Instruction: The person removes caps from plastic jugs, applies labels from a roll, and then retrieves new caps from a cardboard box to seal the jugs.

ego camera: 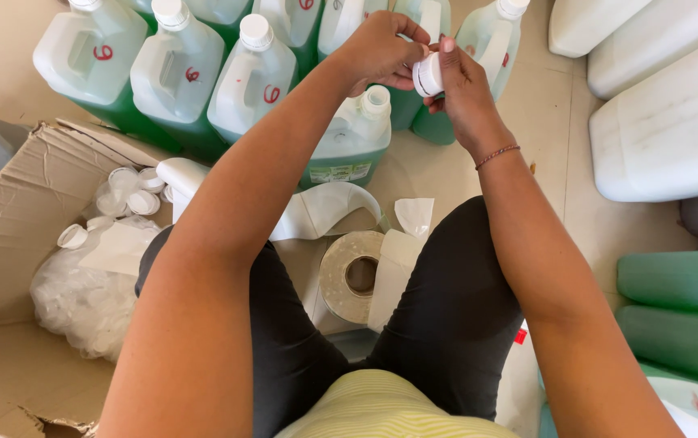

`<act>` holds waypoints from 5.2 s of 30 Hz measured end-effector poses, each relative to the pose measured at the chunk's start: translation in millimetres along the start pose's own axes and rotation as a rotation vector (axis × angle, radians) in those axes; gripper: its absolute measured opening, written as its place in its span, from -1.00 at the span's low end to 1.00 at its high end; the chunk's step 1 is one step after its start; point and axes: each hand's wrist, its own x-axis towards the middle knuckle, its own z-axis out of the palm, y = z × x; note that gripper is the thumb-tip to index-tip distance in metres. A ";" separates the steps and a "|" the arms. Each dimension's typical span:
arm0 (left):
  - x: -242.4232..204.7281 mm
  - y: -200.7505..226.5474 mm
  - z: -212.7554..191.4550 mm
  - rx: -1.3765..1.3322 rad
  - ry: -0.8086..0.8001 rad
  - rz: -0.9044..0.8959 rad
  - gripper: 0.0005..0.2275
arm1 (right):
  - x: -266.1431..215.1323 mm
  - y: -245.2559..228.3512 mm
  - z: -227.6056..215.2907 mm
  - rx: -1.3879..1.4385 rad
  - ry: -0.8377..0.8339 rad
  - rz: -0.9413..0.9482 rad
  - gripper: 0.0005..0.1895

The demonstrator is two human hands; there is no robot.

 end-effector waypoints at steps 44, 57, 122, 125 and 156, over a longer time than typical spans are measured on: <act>6.5 -88.6 -27.0 1.053 0.054 0.339 -0.81 | 25.9 40.8 22.8 -1.034 -0.125 -0.423 -0.91; 10.6 -96.5 -26.1 1.135 0.095 0.439 -0.92 | 35.2 36.1 24.5 -1.130 -0.146 -0.453 -0.89; 80.4 -134.4 8.0 0.690 0.333 -0.368 -0.43 | 65.1 84.5 13.1 -0.357 -0.255 0.102 -0.74; 66.1 -109.2 14.4 0.714 0.372 -0.361 -0.39 | 62.1 78.7 10.4 -0.303 -0.313 0.111 -0.74; 47.0 -89.5 25.6 1.100 0.316 -0.081 -0.51 | 45.2 96.6 14.5 -0.509 -0.415 0.029 -0.55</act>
